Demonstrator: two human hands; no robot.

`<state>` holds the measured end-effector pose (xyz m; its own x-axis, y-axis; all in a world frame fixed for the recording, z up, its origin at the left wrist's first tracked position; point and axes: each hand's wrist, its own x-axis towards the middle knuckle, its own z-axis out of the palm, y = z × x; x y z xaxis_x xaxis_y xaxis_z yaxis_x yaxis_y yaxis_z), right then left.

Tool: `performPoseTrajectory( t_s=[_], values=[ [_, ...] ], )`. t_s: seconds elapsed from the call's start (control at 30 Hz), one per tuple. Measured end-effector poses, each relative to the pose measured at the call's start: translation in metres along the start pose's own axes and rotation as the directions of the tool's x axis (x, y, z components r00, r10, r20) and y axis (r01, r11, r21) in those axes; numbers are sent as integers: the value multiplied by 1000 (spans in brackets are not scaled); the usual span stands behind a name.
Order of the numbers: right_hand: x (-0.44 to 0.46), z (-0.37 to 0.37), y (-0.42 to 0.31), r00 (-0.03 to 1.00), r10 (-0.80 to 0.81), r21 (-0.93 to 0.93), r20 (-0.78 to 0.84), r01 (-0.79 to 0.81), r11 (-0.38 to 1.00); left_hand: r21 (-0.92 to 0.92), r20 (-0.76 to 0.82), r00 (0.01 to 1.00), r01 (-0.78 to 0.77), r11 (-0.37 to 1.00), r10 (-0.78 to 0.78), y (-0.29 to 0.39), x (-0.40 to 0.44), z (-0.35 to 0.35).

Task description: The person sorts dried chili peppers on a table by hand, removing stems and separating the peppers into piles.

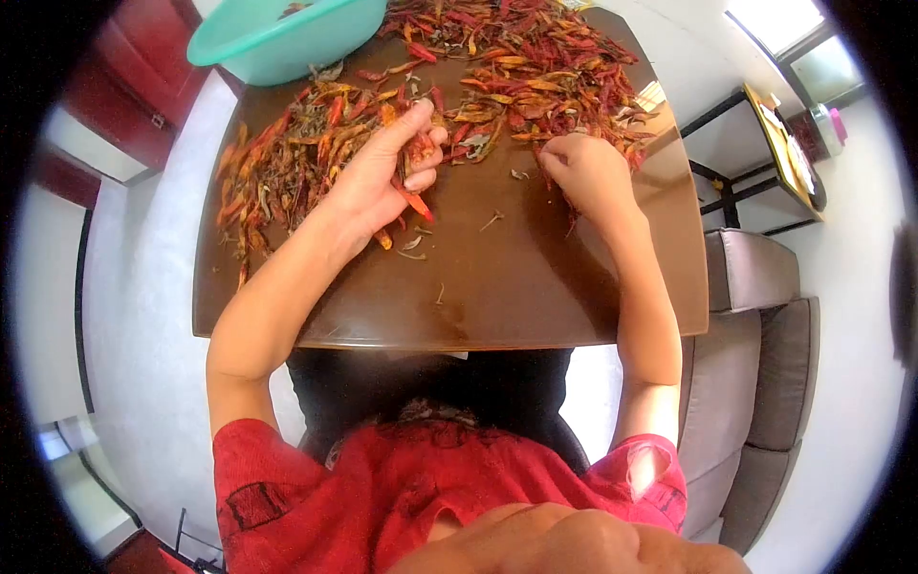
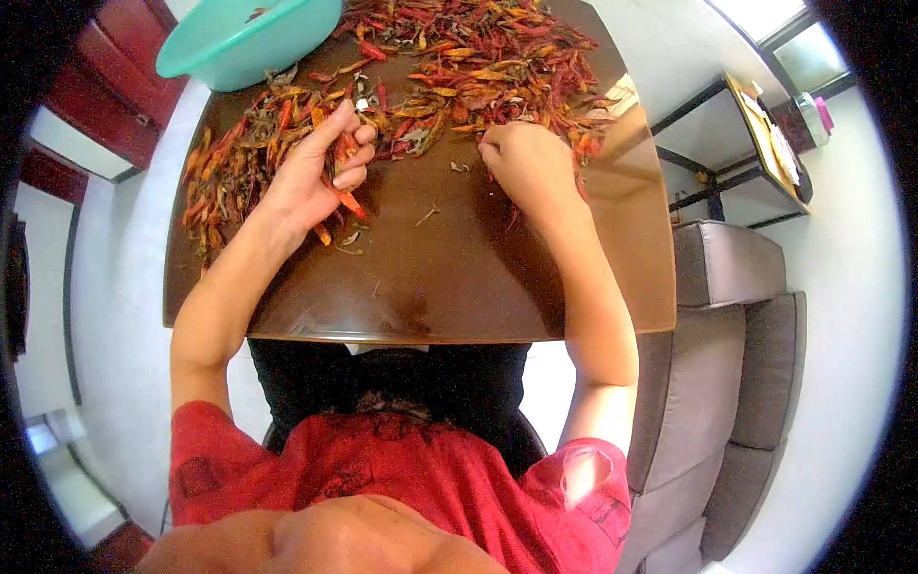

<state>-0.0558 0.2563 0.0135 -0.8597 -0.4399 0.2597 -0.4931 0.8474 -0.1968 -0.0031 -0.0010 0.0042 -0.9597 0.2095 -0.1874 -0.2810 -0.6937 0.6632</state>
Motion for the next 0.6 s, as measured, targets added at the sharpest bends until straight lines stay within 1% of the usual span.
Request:
performPoseTrajectory(
  t_s=[0.03, 0.1, 0.13, 0.2, 0.23, 0.27, 0.3, 0.33, 0.37, 0.4, 0.43, 0.47, 0.5, 0.53, 0.6],
  values=[
    [-2, 4, 1, 1000, 4, 0, 0, -4, 1000, 29, -17, 1000, 22, 999, -22, 0, -2, 4],
    [-4, 9, 1, 1000, -31, -165, 2, 31, 986, 32, 4, 1000, 25, 999, -25, -3, -1, 1],
    [-5, 9, 2, 1000, -31, -168, 1, 31, 985, 33, 22, 1000, 21, 999, -22, -3, 0, 0],
    [-4, 10, 2, 996, 46, -258, 73, -25, 966, 32, 26, 999, 30, 999, -30, -3, 1, -1],
    [-4, 11, 3, 997, 42, -258, 71, -22, 966, 34, 28, 999, 39, 999, -40, -3, 1, -1],
    [-2, 12, 4, 991, 77, -263, 106, -47, 964, 35, 28, 999, 36, 999, -37, -3, 1, -1],
    [1, 8, -1, 984, 111, -268, 140, -70, 961, 62, 15, 999, 44, 997, -45, -5, 0, -1],
    [1, 3, -5, 985, 107, -268, 138, -67, 961, 89, 0, 999, 53, 995, -53, -7, 1, -2],
    [0, -7, -8, 981, 124, -55, 153, -116, 992, 106, -5, 999, 43, 993, -42, -9, 3, -3],
    [0, -14, -14, 976, 132, 161, 171, -160, 974, 141, -22, 999, 47, 989, -45, -9, 0, 1],
    [0, -13, -17, 978, 121, 163, 168, -149, 975, 163, 10, 999, 46, 986, -49, -10, -1, 2],
    [-1, -12, -20, 980, 43, 481, 194, -133, 866, 185, 42, 998, 47, 982, -55, -11, -2, 3],
    [-3, -11, -23, 980, -37, 745, 196, -124, 656, 216, 64, 995, 56, 975, -72, -11, -5, 7],
    [-6, -10, -28, 980, -43, 747, 196, -121, 654, 244, 86, 994, 45, 969, -68, -12, -6, 10],
    [-10, -7, -41, 959, -52, 872, 277, -228, 434, 261, 116, 991, 37, 965, -69, -16, -7, 11]
  ],
)
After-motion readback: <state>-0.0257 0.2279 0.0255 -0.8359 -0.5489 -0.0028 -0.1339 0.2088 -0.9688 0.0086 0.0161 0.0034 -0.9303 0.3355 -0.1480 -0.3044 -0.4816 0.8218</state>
